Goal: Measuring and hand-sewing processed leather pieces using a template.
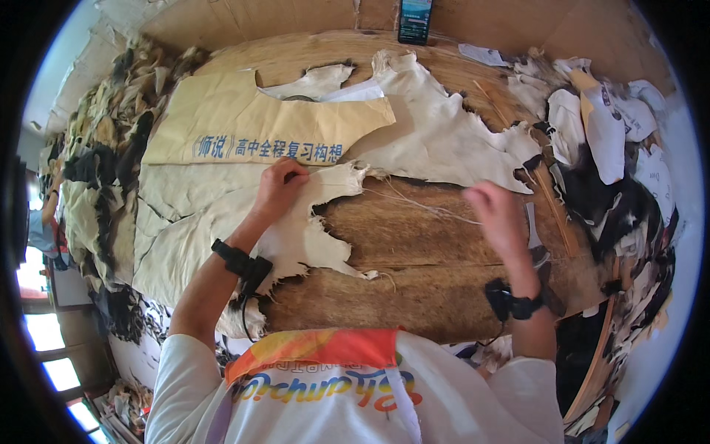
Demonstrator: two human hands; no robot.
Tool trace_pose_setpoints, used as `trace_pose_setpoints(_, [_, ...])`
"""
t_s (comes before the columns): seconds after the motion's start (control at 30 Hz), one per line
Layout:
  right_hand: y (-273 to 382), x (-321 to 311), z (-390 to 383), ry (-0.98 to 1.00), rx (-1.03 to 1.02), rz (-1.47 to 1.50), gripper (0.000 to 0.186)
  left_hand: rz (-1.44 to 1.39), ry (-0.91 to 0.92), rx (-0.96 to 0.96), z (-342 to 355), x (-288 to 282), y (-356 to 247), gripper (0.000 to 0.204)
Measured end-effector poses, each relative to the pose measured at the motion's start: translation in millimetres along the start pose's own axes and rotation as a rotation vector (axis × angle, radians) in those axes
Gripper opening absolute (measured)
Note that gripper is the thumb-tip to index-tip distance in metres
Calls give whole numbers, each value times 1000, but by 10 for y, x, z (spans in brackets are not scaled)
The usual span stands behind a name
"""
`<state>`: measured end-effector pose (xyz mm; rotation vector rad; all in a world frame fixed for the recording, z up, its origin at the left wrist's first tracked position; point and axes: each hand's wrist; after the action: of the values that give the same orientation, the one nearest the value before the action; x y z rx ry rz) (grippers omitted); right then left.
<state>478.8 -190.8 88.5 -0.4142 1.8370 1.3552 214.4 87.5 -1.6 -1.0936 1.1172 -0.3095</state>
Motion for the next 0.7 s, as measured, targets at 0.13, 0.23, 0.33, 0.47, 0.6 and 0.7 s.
trace_pose_setpoints(0.13, [612,531,505,270,-63,119,18,-28,12,-13,-29,-70,94,6])
trace_pose_setpoints(0.23, [645,819,675,249,-144,-9,19,-12,18,-11,7,-68,24,6])
trace_pose_setpoints(0.33, [595,973,762,295,-117,3,18,-6,9,-15,16,-49,-4,6])
trace_pose_setpoints(0.47, [570,920,690,405,-109,254,15,31,-11,-5,-15,-44,-25,6])
trace_pose_setpoints(0.6, [758,1001,499,428,-366,351,14,29,-34,-5,-18,-8,-27,7])
trace_pose_setpoints(0.7, [1137,921,338,810,-206,612,13,7,-62,5,-17,7,-53,6])
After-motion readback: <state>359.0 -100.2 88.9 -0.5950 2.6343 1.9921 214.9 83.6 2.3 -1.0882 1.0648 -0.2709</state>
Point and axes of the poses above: each hand's wrist, its own z-axis towards the middle knuckle, its own x-axis out of the palm, y = z × x, and after that the axes turned 14 degrees about y, right-handed
